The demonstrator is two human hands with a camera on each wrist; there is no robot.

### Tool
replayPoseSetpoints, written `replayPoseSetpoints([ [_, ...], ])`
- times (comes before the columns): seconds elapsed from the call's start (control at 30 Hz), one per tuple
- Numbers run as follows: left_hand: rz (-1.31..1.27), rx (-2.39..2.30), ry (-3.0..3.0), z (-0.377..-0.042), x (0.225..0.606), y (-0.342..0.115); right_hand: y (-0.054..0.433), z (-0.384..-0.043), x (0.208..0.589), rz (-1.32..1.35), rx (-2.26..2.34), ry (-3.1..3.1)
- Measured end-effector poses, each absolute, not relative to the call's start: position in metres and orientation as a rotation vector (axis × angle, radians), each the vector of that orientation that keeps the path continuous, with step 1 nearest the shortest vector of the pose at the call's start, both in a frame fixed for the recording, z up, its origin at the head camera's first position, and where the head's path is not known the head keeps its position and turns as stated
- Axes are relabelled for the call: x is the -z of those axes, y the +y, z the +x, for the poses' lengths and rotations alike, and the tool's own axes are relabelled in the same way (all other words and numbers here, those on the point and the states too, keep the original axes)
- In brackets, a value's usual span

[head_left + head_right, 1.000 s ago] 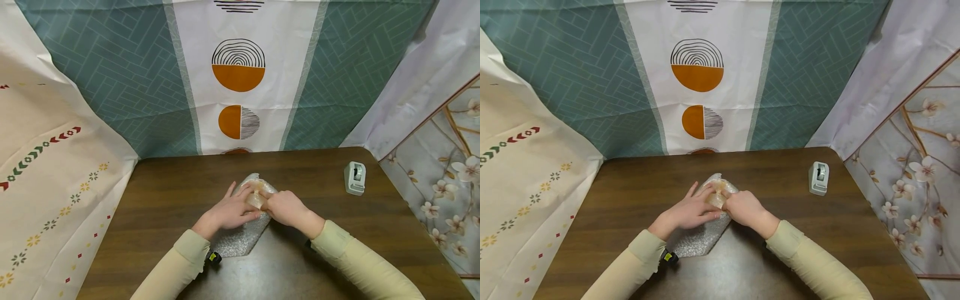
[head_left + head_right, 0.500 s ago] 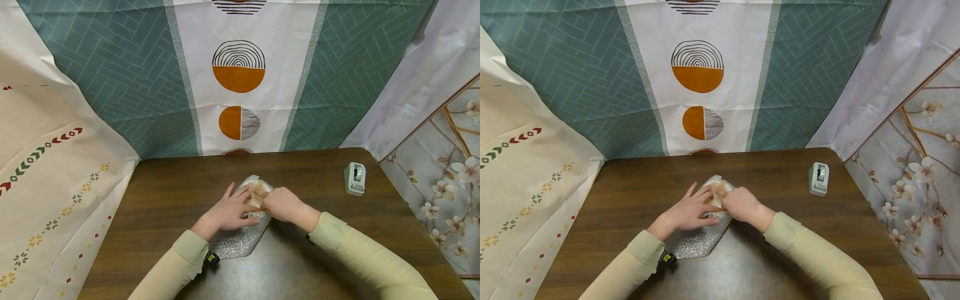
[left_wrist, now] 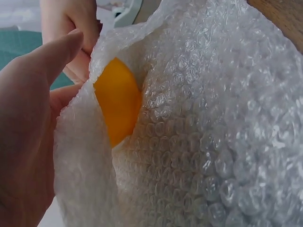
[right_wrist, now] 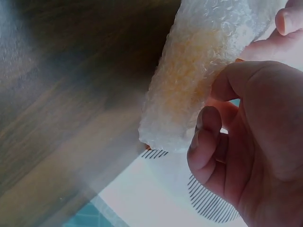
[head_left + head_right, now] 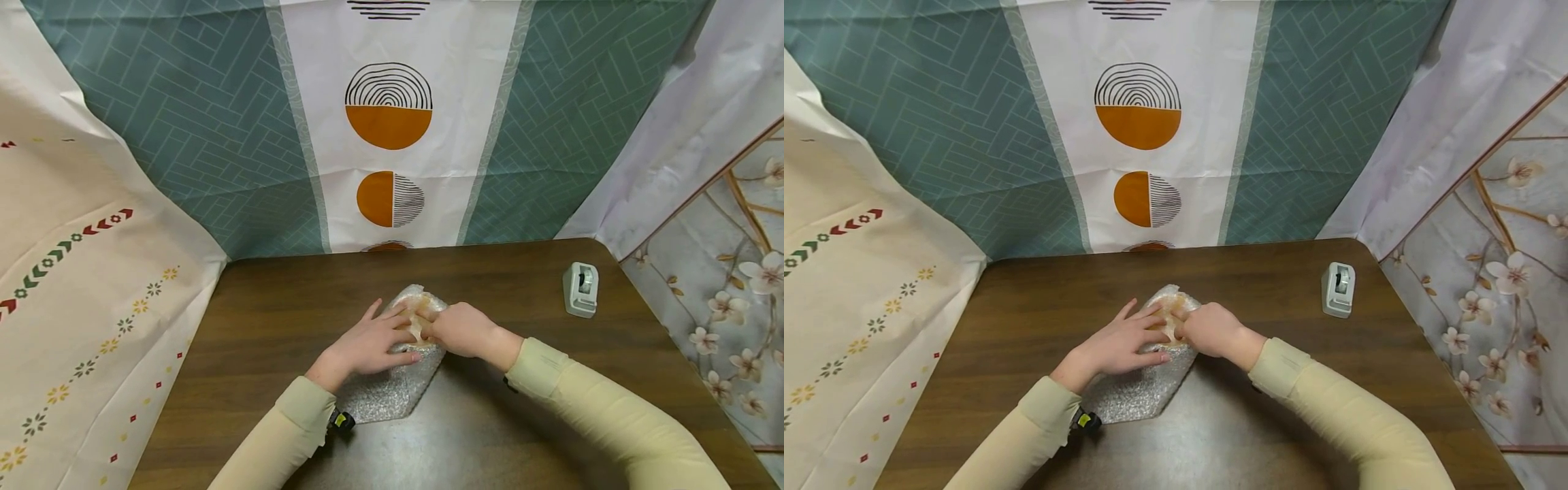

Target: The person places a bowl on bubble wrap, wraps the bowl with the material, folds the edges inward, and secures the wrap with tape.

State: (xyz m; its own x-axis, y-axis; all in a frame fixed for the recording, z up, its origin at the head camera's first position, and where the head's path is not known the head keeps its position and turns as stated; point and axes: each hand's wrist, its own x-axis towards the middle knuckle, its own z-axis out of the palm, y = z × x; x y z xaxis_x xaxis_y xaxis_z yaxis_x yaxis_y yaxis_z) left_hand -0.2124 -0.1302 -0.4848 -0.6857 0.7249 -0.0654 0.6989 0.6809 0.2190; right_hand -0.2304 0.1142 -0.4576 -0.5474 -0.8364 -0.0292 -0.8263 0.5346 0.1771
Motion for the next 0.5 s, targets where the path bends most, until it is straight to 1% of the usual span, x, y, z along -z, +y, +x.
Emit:
replayPoseSetpoints([
  [0.5,1.168,-0.232,2.728,-0.2146,0.4883,-0.1361,0.1072,-0.236,0.4604,1.518,0.382,-2.633],
])
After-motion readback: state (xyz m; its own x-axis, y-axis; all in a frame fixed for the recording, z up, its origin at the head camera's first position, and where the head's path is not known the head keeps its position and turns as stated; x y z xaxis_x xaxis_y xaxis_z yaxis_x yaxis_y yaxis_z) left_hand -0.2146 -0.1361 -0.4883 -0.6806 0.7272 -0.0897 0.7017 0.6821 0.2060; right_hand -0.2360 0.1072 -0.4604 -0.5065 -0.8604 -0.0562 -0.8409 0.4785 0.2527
